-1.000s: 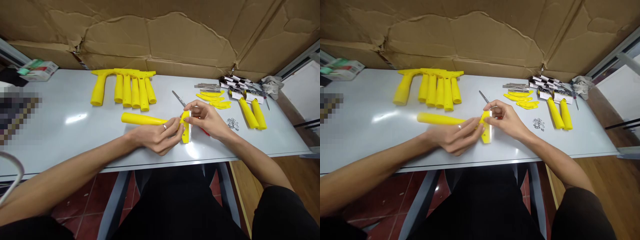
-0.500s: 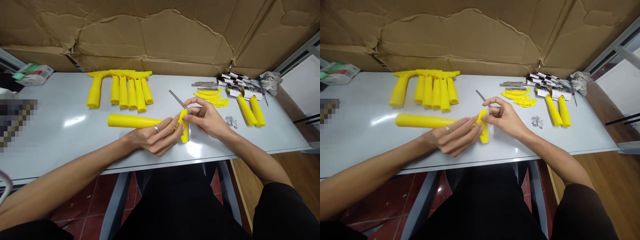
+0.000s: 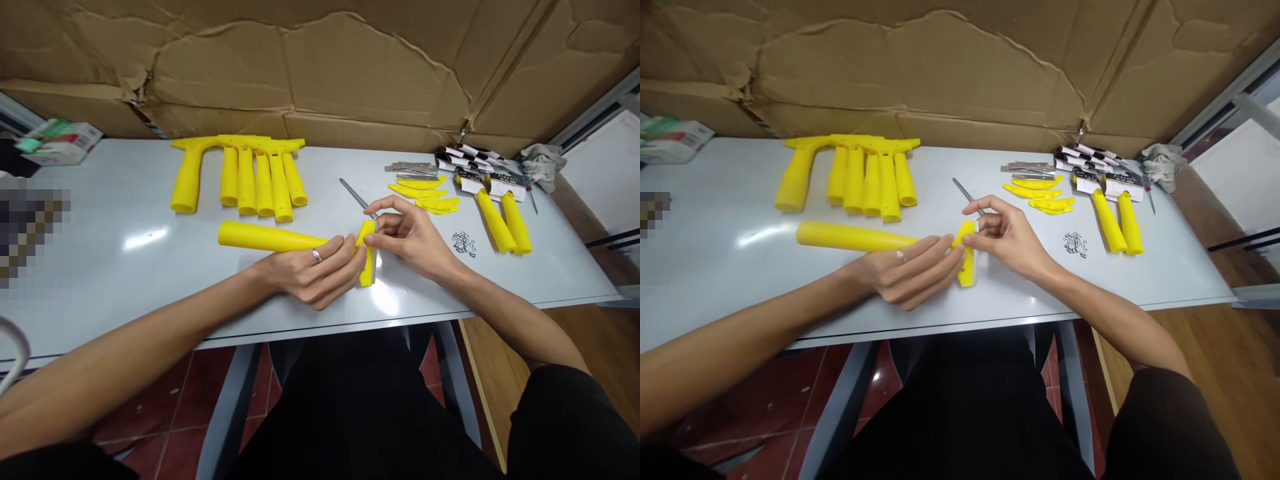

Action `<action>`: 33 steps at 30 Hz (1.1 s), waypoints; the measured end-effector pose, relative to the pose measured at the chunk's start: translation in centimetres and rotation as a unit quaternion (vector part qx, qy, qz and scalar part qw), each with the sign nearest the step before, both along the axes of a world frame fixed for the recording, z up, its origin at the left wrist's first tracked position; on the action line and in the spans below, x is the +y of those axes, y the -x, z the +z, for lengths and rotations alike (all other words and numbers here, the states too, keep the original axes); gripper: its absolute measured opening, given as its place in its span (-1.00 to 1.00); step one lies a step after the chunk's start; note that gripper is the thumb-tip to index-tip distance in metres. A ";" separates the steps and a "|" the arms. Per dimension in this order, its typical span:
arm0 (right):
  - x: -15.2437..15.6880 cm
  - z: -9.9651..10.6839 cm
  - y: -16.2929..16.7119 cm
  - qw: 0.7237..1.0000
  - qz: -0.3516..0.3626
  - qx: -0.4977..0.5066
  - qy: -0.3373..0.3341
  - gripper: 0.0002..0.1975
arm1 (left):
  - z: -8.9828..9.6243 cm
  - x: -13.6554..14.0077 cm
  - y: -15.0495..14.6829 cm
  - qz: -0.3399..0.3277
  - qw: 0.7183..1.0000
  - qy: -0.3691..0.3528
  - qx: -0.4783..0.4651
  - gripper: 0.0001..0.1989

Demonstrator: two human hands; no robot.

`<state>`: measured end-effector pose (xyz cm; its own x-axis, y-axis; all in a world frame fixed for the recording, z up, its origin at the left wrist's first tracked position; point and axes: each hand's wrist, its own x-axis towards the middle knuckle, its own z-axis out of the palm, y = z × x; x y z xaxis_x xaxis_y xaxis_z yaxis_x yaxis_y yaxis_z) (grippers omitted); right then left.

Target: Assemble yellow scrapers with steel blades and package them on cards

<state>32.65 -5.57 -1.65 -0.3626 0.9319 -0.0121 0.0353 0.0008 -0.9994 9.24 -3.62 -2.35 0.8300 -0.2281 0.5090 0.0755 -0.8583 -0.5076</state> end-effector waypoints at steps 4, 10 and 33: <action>-0.1 -0.2 0.0 0.999 -0.005 0.044 0.032 -0.39 | -0.4 0.3 0.3 -0.002 0.994 0.105 -0.007 -0.69; -0.1 0.4 0.0 0.994 -0.013 0.105 0.038 -0.42 | -0.4 0.4 0.9 0.077 0.996 -0.035 -0.022 -0.78; 1.3 2.4 -2.4 0.992 0.046 -0.109 -0.049 -0.56 | -2.1 1.6 2.0 0.087 0.996 -0.006 -0.030 -0.52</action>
<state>35.10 -4.23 0.72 -0.4446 0.8957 -0.0105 0.2454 0.1105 -0.9631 7.24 -1.98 -4.41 0.8254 -0.0909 0.5572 0.2525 -0.8233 -0.5084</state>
